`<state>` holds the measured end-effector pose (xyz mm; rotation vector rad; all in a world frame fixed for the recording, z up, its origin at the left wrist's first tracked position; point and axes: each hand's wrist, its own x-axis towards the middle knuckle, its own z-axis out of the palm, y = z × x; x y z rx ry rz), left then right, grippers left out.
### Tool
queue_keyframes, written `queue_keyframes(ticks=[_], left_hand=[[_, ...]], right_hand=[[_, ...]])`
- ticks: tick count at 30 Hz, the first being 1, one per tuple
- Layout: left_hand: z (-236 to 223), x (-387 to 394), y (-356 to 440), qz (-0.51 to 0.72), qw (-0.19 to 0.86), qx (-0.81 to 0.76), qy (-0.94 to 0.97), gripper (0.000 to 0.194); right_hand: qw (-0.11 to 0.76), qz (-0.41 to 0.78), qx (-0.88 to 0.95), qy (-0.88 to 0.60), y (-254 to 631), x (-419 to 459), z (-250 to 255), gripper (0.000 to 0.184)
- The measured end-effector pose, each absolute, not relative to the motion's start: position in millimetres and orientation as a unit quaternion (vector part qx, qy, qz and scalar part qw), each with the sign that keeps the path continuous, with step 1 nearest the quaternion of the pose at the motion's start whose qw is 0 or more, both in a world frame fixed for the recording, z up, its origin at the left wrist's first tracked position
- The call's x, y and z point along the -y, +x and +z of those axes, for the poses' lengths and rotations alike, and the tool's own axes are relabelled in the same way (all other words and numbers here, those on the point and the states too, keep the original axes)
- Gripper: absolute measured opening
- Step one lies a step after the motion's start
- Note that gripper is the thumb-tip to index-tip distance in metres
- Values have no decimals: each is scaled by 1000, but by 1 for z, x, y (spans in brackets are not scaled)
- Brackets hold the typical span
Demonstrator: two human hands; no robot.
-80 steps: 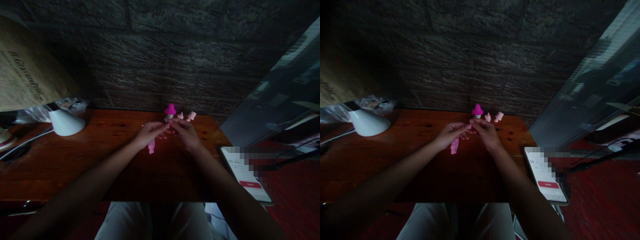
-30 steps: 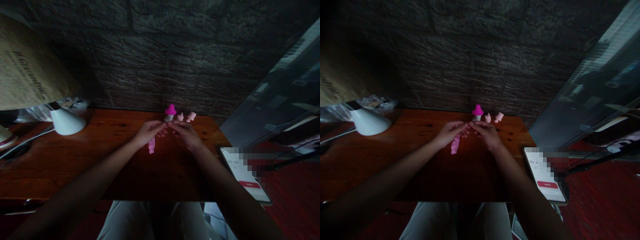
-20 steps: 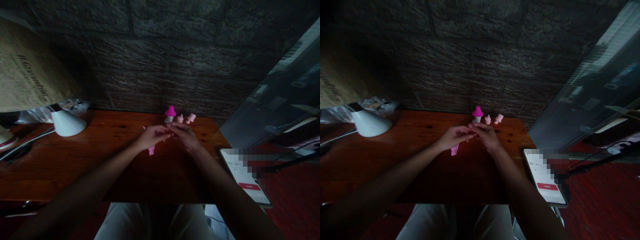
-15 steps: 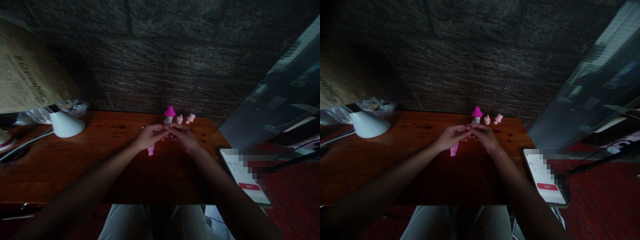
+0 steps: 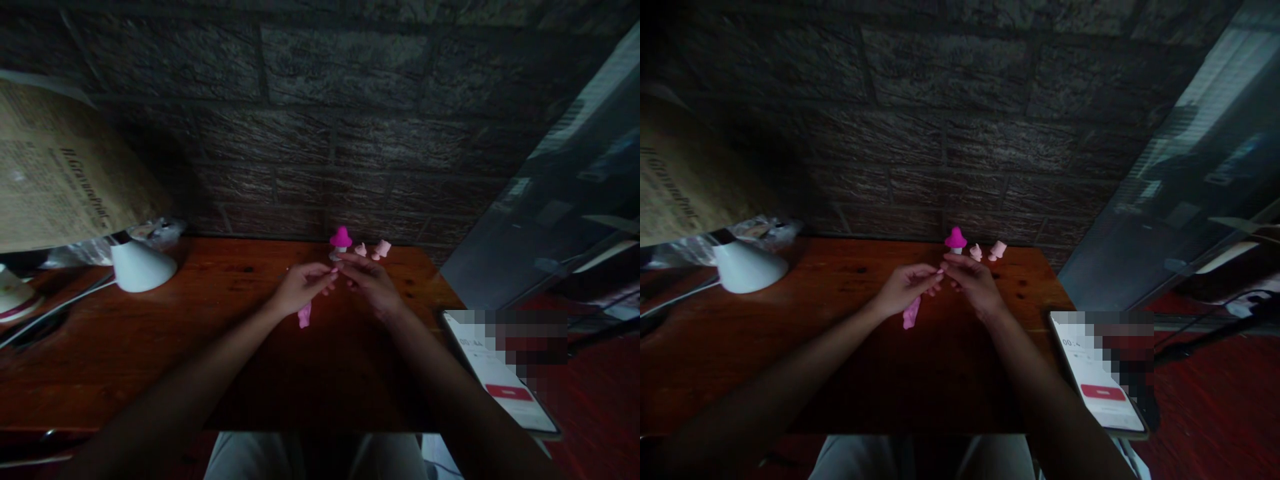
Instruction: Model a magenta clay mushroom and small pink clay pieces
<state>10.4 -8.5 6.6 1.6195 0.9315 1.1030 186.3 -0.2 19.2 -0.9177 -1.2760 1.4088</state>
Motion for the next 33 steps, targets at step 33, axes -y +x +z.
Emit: queue_keyframes(ticks=[33], left_hand=[[7, 12, 13, 435, 449, -360, 693, 25]], right_hand=[[489, 618, 504, -353, 186, 1, 22, 31]])
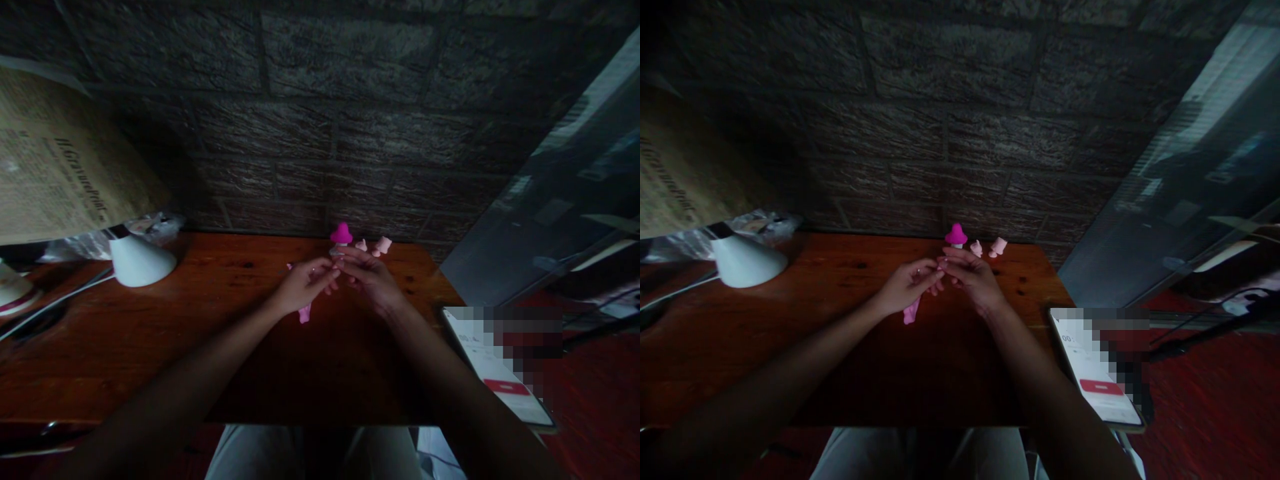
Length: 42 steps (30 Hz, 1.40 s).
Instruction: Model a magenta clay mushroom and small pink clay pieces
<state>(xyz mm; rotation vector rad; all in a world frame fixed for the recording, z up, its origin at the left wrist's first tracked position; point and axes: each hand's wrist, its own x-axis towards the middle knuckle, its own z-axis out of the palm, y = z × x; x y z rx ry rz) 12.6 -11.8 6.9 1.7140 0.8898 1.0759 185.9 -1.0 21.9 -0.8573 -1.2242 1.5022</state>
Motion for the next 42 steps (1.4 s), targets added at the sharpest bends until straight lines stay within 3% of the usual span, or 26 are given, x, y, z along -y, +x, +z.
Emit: queue_keyframes(ticks=[30, 42], left_hand=[[6, 14, 14, 461, 409, -339, 711, 23], [4, 13, 14, 450, 435, -323, 709, 30]], right_hand=[[480, 686, 462, -293, 184, 1, 17, 15], [482, 701, 440, -288, 184, 1, 20, 24]])
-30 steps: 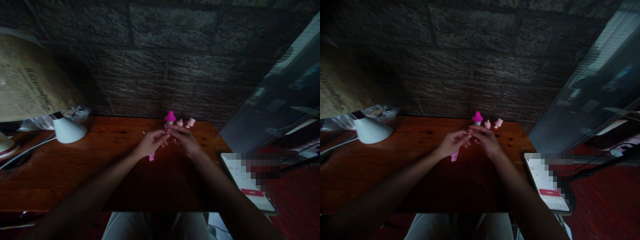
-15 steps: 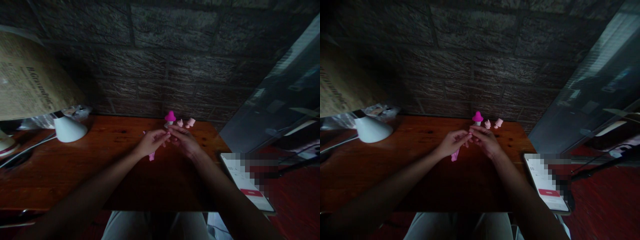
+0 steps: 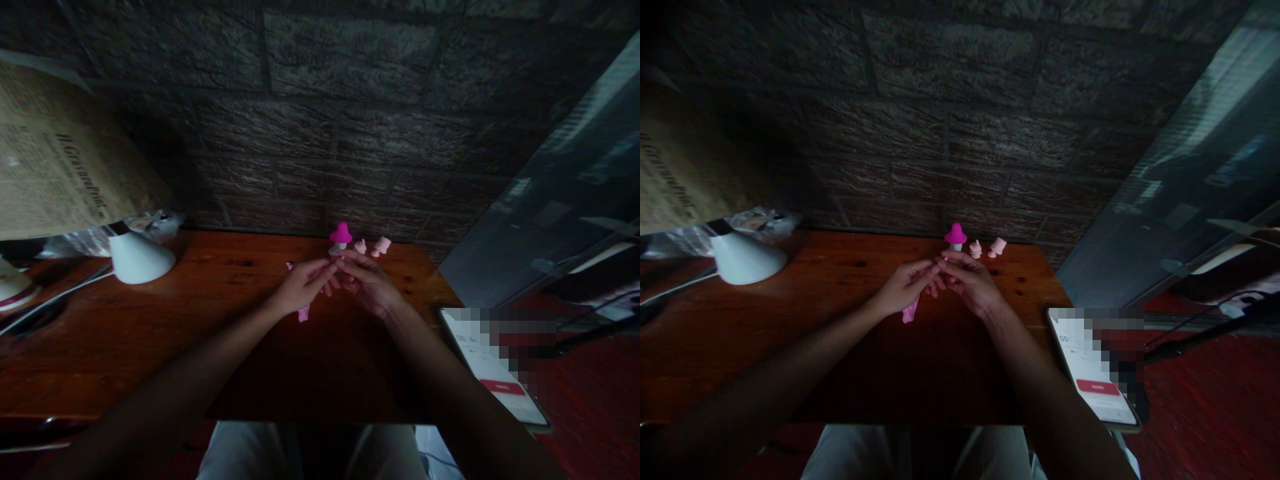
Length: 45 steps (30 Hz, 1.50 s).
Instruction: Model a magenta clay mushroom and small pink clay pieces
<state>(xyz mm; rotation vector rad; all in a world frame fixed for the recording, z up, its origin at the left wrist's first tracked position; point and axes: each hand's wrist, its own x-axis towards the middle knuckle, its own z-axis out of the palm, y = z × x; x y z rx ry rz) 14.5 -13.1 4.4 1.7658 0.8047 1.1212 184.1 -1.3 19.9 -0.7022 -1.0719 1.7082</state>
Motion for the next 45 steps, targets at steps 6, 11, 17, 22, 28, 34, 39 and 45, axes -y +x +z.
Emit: queue_keyframes(ticks=[6, 11, 17, 22, 28, 34, 39, 45], left_hand=[[6, 13, 13, 439, 421, -338, 718, 28], [6, 14, 14, 438, 428, -340, 714, 28], [7, 15, 14, 435, 423, -343, 717, 28], [7, 14, 14, 436, 423, -344, 716, 28], [8, 15, 14, 437, 427, -349, 711, 28], [6, 15, 14, 440, 419, -341, 717, 24], [5, 14, 14, 444, 411, -349, 716, 22], [6, 15, 14, 447, 403, -356, 715, 21]], right_hand=[[487, 685, 450, -302, 184, 0, 19, 23], [490, 676, 450, -316, 184, 0, 18, 24], [494, 658, 464, -328, 185, -1, 17, 24], [496, 652, 467, -334, 184, 1, 19, 24], [491, 629, 489, -352, 184, 3, 23, 21], [488, 625, 496, -354, 186, 1, 18, 19], [485, 623, 506, -349, 184, 1, 17, 20], [483, 622, 506, -352, 185, 1, 19, 23]])
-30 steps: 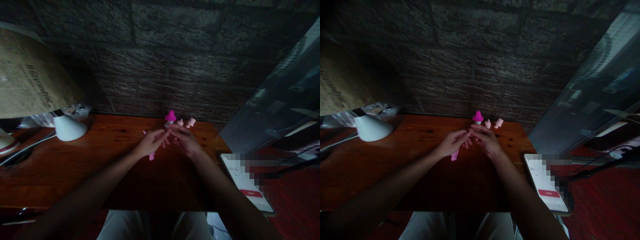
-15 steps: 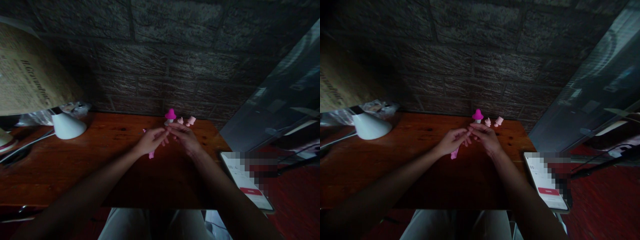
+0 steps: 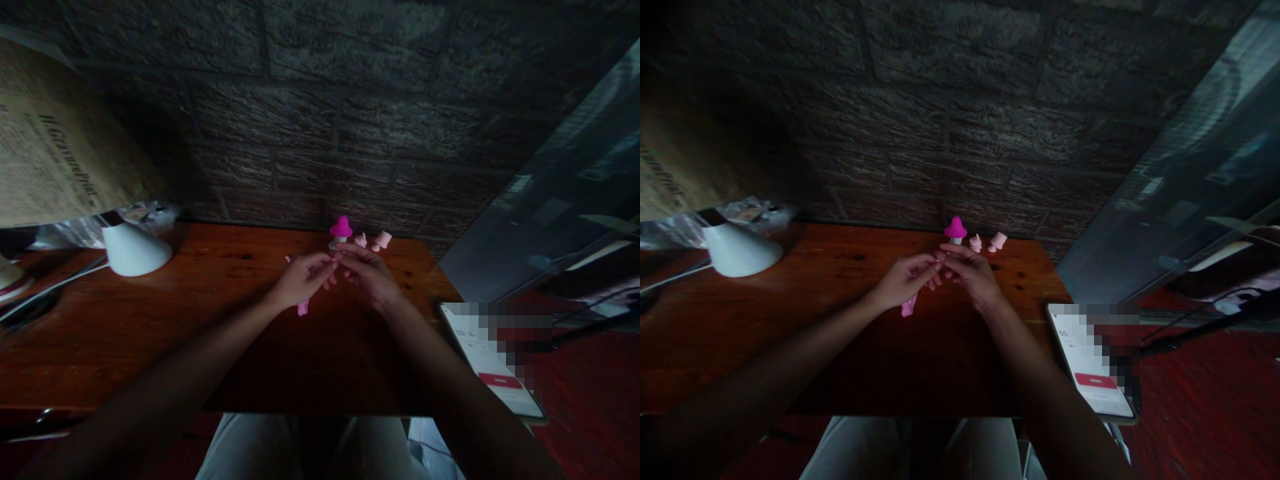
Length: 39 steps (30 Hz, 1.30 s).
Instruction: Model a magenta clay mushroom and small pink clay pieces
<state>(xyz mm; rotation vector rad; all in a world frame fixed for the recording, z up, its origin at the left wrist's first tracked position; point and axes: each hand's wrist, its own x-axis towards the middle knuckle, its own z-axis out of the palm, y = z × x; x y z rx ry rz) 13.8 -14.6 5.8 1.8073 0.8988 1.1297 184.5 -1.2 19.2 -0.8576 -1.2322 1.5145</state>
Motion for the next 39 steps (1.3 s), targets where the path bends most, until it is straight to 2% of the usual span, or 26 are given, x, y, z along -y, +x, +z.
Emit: queue_keyframes(ticks=[7, 11, 16, 23, 34, 39], left_hand=[[7, 16, 14, 444, 384, -364, 723, 22], [10, 18, 16, 490, 368, -356, 706, 19], [14, 19, 19, 519, 406, -359, 661, 23], [9, 16, 17, 500, 440, -327, 670, 20], [5, 14, 16, 499, 467, -346, 643, 28], [5, 11, 15, 507, 470, -359, 627, 25]], right_hand=[[486, 634, 490, -349, 185, 0, 19, 25], [491, 641, 475, -349, 186, -1, 18, 27], [491, 633, 471, -370, 186, -1, 17, 30], [453, 613, 524, -381, 186, -1, 15, 17], [459, 638, 491, -375, 185, -2, 14, 16], [476, 645, 475, -363, 185, -1, 16, 23]])
